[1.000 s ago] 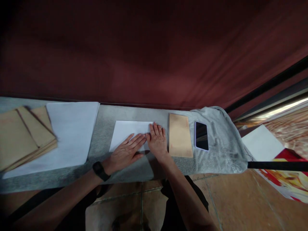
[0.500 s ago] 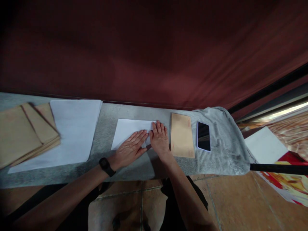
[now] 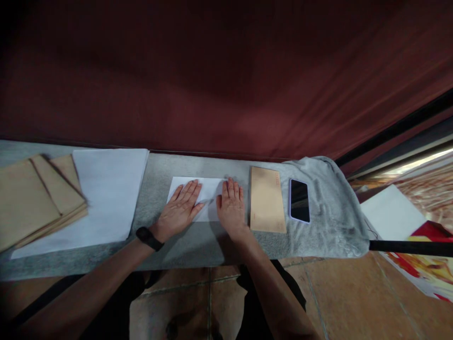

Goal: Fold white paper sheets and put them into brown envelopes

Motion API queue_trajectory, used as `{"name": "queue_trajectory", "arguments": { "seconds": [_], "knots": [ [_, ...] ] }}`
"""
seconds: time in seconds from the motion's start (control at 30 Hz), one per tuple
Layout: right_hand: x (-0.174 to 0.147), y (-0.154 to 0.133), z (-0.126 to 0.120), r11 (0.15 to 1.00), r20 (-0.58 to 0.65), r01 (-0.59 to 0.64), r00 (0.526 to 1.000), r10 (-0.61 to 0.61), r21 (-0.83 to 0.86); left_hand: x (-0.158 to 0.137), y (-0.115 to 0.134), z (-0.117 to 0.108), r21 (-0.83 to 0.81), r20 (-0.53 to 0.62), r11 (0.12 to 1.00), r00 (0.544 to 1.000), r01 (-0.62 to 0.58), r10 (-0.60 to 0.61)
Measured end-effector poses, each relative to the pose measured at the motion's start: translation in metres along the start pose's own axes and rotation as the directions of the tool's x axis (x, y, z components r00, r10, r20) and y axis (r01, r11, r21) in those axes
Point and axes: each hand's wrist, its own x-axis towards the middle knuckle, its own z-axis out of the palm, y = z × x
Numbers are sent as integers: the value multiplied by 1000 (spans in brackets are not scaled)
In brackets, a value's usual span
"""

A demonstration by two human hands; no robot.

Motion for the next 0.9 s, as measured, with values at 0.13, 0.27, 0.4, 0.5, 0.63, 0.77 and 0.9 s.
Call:
{"name": "queue_trajectory", "arguments": {
  "seconds": [0.13,0.27,0.4,0.5,0.63,0.77,0.9],
  "knots": [
    [-6,-19,3,993,49,92,994,-96,80,-1,-6,0,1,-15,1000,1000,5,-5],
    [-11,-32,9,985,65,143,987,-150,93,-2,-10,1,-2,-33,1000,999,19,-19],
    [-9,-28,11,991,54,121,991,-124,63,-2,-14,0,-3,-48,998,997,57,-57],
    [-4,-20,11,996,40,71,997,-73,48,-2,-17,-1,-5,-60,995,994,96,-96],
    [-2,-12,13,999,-3,13,1000,-13,31,-2,-22,-3,9,-52,990,989,140,-139],
    [0,-7,14,999,-45,-46,998,46,-5,-2,-23,-6,31,-44,982,982,187,-185],
    [2,-14,10,999,-27,-44,999,45,14,-1,-12,-9,13,-55,979,978,202,-202]
  ]
}}
